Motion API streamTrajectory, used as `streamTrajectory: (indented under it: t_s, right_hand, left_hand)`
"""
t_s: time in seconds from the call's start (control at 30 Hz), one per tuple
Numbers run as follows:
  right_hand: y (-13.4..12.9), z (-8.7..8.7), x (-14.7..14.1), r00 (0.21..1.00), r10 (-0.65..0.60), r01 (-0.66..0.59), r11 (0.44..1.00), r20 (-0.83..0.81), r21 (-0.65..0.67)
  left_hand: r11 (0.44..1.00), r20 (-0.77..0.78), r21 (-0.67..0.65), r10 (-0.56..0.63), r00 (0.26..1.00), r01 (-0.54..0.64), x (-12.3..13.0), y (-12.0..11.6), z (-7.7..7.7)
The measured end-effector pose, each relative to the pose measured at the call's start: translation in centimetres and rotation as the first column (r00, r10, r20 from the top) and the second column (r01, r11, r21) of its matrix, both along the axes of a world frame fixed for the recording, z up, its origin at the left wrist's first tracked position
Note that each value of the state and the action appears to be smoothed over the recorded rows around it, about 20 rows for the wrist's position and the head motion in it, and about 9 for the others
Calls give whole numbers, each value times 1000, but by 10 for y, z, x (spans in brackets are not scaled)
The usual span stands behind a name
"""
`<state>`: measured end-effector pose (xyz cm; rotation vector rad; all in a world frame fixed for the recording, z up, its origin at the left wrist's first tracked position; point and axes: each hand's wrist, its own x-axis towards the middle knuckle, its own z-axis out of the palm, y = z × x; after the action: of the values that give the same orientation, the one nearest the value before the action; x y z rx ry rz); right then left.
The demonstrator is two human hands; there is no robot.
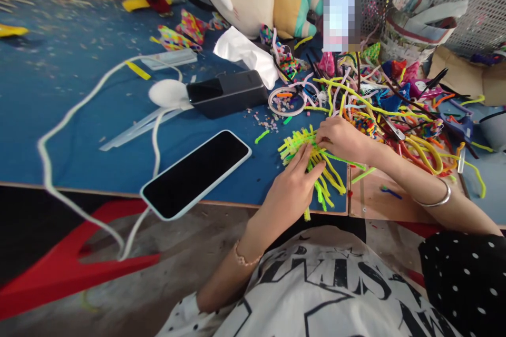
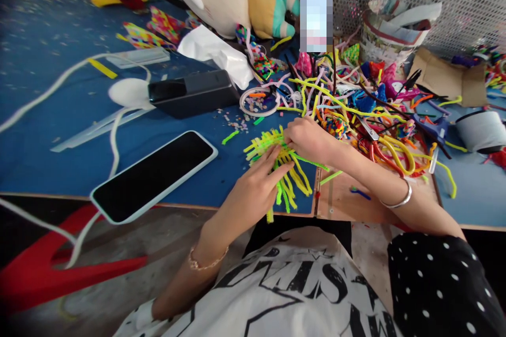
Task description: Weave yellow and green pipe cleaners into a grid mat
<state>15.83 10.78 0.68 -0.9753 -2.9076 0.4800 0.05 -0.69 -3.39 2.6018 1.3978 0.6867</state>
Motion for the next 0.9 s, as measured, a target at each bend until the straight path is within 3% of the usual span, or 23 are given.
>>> streamTrajectory:
  t_s: [0.37,0.6,0.73,0.9]
  right_hand:
    - [2,-6,-1,1000,-19,19,1000,-23,-13]
    - [7,12,8,994,28,-39,994,-103,-105]
    - [2,17,7,999,50,-49,985,2,-165]
    - [-3,14,3,991,68,-51,989,116,-138]
  left_hand:
    - [999,13,32,-18,1000,18,0,3,1]
    - [962,170,253,57,984,-100,-2,-10,-6]
    - [954,136,287,49,990,-86,-5,-16,-10]
    - [978,76,208,11,997,-26,-11,-21,-12]
